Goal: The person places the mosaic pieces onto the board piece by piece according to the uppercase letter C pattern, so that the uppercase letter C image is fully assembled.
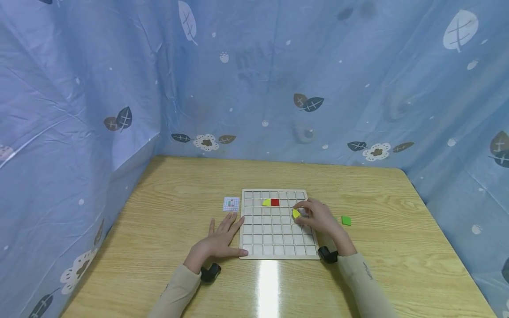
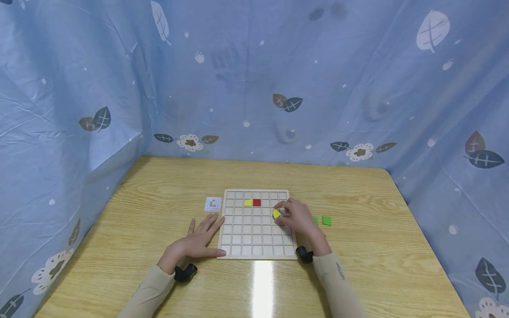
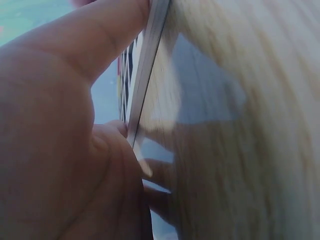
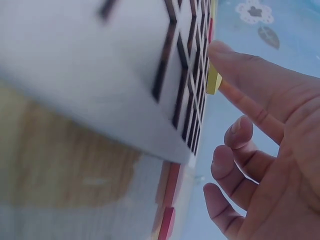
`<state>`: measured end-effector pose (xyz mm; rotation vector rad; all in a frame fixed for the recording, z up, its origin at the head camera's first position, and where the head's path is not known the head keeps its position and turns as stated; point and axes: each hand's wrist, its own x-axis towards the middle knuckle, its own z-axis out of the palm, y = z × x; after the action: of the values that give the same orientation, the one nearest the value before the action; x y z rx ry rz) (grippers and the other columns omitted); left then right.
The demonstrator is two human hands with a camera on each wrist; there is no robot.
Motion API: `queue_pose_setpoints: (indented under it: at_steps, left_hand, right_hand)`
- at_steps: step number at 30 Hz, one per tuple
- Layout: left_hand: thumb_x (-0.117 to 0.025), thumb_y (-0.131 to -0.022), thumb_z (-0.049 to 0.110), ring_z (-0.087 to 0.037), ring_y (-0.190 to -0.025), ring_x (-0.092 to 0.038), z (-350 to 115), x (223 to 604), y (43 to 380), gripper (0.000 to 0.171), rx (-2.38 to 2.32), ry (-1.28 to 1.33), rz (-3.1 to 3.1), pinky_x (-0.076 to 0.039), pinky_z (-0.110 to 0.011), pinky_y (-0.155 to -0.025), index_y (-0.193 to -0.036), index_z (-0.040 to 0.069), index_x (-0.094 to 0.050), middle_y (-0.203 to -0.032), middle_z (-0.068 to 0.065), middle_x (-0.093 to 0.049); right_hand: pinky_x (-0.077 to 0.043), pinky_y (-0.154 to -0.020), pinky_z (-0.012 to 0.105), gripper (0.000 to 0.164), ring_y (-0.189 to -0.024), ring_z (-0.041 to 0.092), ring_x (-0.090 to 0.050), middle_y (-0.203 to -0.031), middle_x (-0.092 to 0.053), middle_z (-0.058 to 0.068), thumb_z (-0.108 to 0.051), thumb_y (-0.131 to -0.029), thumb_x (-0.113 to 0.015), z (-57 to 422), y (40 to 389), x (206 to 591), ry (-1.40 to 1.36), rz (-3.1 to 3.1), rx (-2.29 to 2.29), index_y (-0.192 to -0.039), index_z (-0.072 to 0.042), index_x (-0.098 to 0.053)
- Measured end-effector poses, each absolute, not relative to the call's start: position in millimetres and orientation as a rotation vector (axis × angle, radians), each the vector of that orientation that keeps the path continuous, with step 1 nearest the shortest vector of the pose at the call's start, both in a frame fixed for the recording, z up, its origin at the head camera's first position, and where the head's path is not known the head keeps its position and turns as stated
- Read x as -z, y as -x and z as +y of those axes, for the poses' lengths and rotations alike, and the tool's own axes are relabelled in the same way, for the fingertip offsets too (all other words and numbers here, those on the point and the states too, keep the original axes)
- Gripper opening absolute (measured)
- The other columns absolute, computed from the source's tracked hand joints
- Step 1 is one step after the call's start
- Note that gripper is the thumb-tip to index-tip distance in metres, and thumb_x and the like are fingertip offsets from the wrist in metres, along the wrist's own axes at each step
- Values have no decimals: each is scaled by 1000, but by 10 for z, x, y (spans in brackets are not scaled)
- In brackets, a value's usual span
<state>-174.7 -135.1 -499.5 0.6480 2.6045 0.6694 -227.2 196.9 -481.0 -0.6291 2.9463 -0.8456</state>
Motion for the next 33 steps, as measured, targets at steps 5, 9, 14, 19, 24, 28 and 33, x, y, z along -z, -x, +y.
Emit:
queue_pose_setpoints:
  at_steps: [5, 9, 14, 19, 24, 28, 33]
  left_hand:
    - [-61, -79, 59, -30, -143, 6, -1347, 4971, 1737, 97, -657, -642, 2604, 13, -63, -105, -150, 18, -11, -156, -10, -2]
    - [-61, -79, 59, -30, -143, 6, -1346, 4979, 1740, 97, -657, -646, 2604, 13, -63, -105, -150, 18, -11, -156, -10, -1]
    - [-61, -78, 60, -29, -143, 6, -1348, 4987, 1743, 97, -657, -648, 2608, 13, -63, -105, -150, 19, -11, -156, -10, -1]
    - [-61, -78, 60, -30, -143, 5, -1350, 4988, 1742, 97, -652, -652, 2615, 13, -63, -105, -150, 19, -11, -156, -10, -1]
    - [-61, -79, 60, -29, -143, 6, -1347, 4990, 1739, 97, -654, -650, 2615, 13, -63, -105, -151, 18, -11, -156, -10, -1]
    - [-61, -79, 60, -29, -143, 6, -1349, 4990, 1736, 97, -655, -645, 2615, 13, -62, -105, -151, 19, -11, -157, -9, -1]
    - [-61, -79, 60, -29, -143, 7, -1351, 4994, 1740, 97, -654, -646, 2609, 14, -62, -105, -151, 19, -10, -157, -9, 0]
  right_hand:
    - [-31, -56, 26, 34, -65, 14, -38, -78, -48, 3, -24, -77, -76, 1915, 2362, 4811, 581, 2935, 847, -108, -15, -67]
    - [-30, -55, 27, 32, -65, 16, -38, -78, -48, 6, -21, -77, -76, 1888, 2422, 4804, 555, 2912, 871, -106, -14, -67]
    - [-33, -56, 28, 32, -68, 16, -41, -79, -49, 5, -22, -77, -76, 1866, 2495, 4813, 529, 2871, 889, -106, -15, -67]
    - [-35, -58, 29, 32, -68, 15, -43, -78, -51, 2, -23, -77, -76, 1855, 2568, 4848, 555, 2857, 888, -107, -14, -67]
    - [-36, -58, 29, 33, -67, 15, -43, -77, -52, 3, -25, -77, -75, 1844, 2619, 4870, 552, 2852, 900, -106, -12, -67]
    - [-35, -59, 29, 33, -66, 15, -42, -78, -52, 3, -28, -78, -75, 1845, 2640, 4870, 559, 2845, 891, -106, -12, -66]
    - [-35, -59, 28, 31, -67, 15, -42, -77, -52, 3, -23, -79, -74, 1879, 2649, 4862, 618, 2818, 865, -107, -12, -66]
